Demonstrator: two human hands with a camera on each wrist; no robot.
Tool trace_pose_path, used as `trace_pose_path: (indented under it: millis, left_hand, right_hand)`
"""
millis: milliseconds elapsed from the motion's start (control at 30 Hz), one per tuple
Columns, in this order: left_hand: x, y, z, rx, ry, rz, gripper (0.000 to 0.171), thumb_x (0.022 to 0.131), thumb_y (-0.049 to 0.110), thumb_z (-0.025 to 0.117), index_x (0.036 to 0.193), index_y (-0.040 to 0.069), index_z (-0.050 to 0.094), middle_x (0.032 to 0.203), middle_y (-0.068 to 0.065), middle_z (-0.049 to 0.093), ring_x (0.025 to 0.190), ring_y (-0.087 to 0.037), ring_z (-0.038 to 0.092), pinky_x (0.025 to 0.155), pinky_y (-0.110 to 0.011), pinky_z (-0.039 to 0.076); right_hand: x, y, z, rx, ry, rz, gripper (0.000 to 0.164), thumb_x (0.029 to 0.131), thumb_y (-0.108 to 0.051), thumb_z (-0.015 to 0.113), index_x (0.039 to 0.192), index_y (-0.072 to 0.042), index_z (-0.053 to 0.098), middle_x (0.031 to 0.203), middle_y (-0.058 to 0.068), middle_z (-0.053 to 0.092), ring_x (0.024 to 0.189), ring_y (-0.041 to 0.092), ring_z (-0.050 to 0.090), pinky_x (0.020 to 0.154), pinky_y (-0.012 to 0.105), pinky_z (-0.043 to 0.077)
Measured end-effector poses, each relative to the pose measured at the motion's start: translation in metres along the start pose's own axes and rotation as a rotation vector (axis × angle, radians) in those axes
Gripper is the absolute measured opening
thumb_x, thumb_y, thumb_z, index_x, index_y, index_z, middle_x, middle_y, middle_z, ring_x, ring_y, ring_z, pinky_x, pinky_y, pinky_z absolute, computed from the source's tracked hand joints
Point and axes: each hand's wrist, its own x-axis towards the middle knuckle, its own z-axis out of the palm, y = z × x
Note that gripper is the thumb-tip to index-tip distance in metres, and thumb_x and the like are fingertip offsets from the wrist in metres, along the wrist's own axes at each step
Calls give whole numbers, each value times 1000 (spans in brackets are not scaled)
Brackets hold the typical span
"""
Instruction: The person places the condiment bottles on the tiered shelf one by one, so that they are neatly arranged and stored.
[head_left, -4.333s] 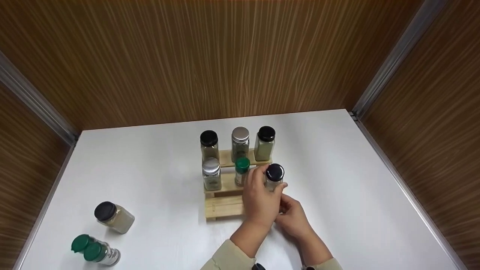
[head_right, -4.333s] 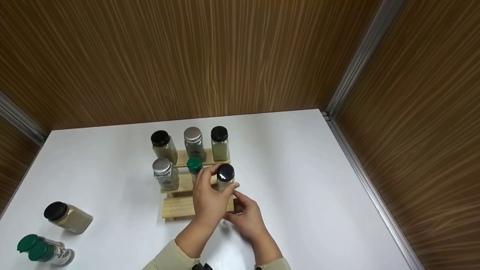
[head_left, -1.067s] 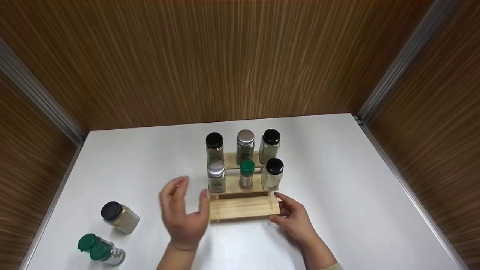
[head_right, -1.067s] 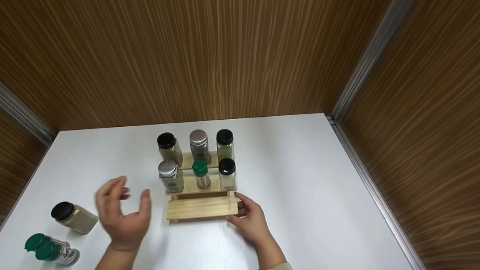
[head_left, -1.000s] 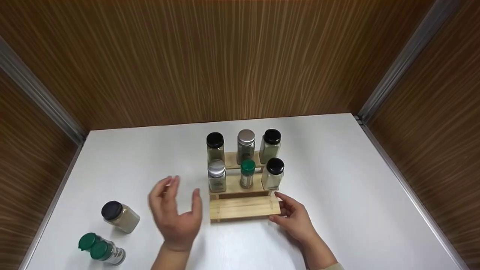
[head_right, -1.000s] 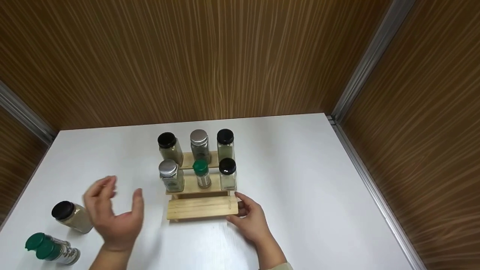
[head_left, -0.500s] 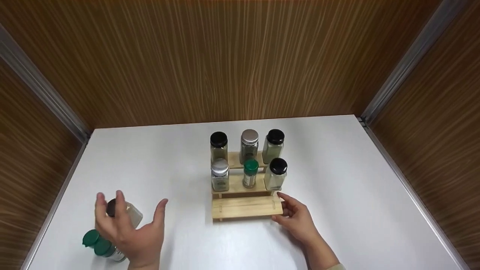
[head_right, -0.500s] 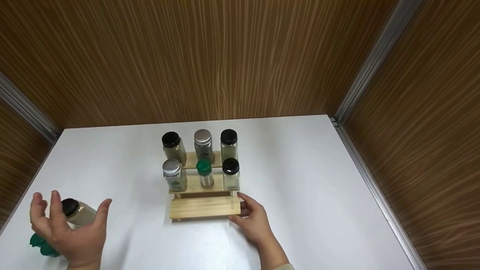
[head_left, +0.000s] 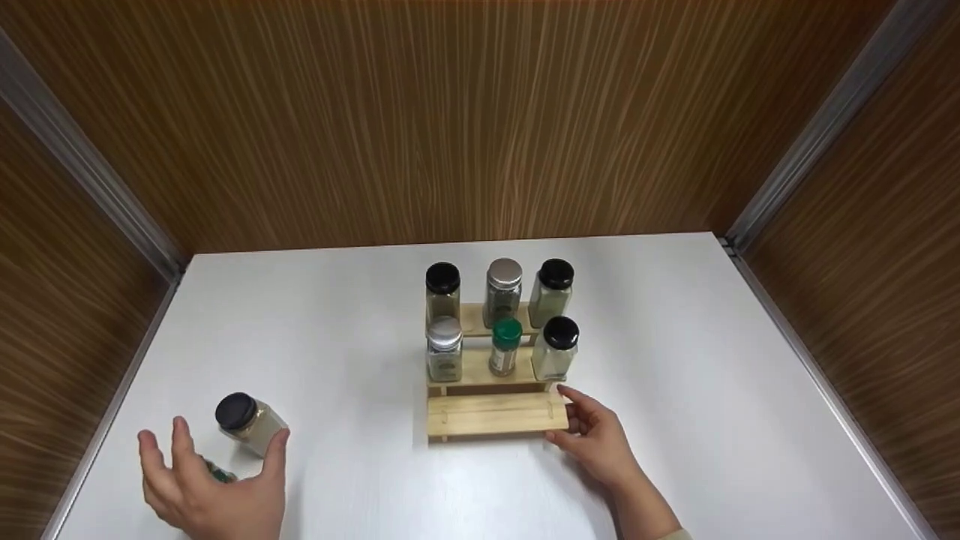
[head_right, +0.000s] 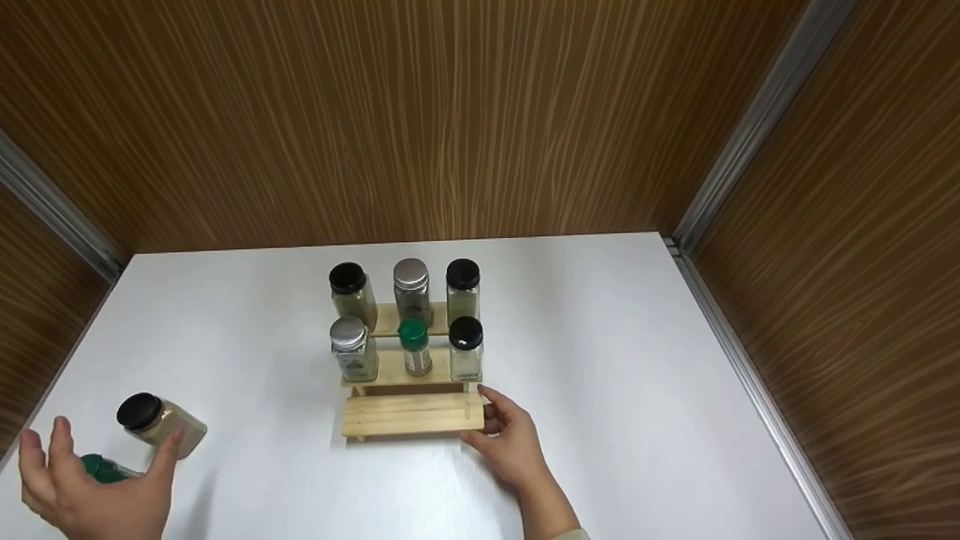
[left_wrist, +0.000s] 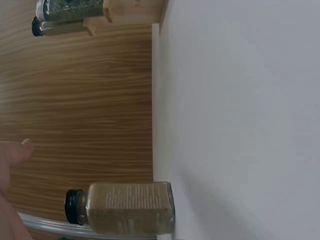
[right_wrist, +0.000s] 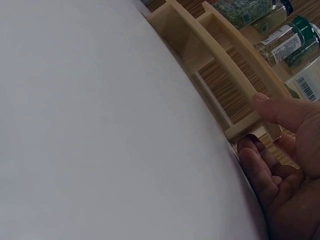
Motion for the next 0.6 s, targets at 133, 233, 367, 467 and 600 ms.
trace_pose_path:
  millis: [133, 233, 367, 467, 600]
  left_hand:
    - [-2, -3, -8, 9, -33, -86, 93, 68, 12, 98, 150, 3, 55, 167, -19, 34, 150, -43, 28, 120, -59, 23]
    - [-5, -8, -11, 19, -65, -143, 90, 70, 3, 97, 150, 4, 56, 168, -17, 34, 151, -42, 27, 119, -61, 25]
    - [-6, -16, -14, 35, -106, -247, 93, 72, 0, 95, 154, 5, 52, 171, -16, 29, 153, -42, 25, 121, -63, 23]
    - [-3, -20, -17, 49, -154, -364, 97, 75, 2, 93, 159, 6, 45, 174, -15, 22, 156, -41, 21, 124, -61, 19]
    - [1, -24, -20, 80, -220, -473, 98, 82, 5, 89, 164, 4, 35, 174, -16, 18, 159, -38, 17, 127, -60, 14]
  right_hand:
    - [0, 0, 0, 14, -6, -18, 77, 81, 16, 80, 149, 17, 45, 112, 26, 69, 90, 20, 71, 77, 24, 60]
    - [-1, -1, 1, 23, -7, -29, 77, 81, 16, 80, 149, 17, 44, 111, 26, 69, 89, 19, 71, 77, 24, 60]
    - [-1, -2, 1, 12, -5, -35, 76, 82, 16, 80, 149, 17, 44, 111, 26, 69, 90, 20, 71, 76, 24, 60]
    - [-1, -2, 1, 14, -7, -33, 77, 82, 16, 79, 150, 17, 43, 113, 26, 69, 91, 20, 71, 77, 25, 60]
    - [-2, -2, 1, 21, 1, -27, 77, 82, 16, 80, 150, 16, 44, 113, 26, 69, 90, 19, 71, 77, 25, 60]
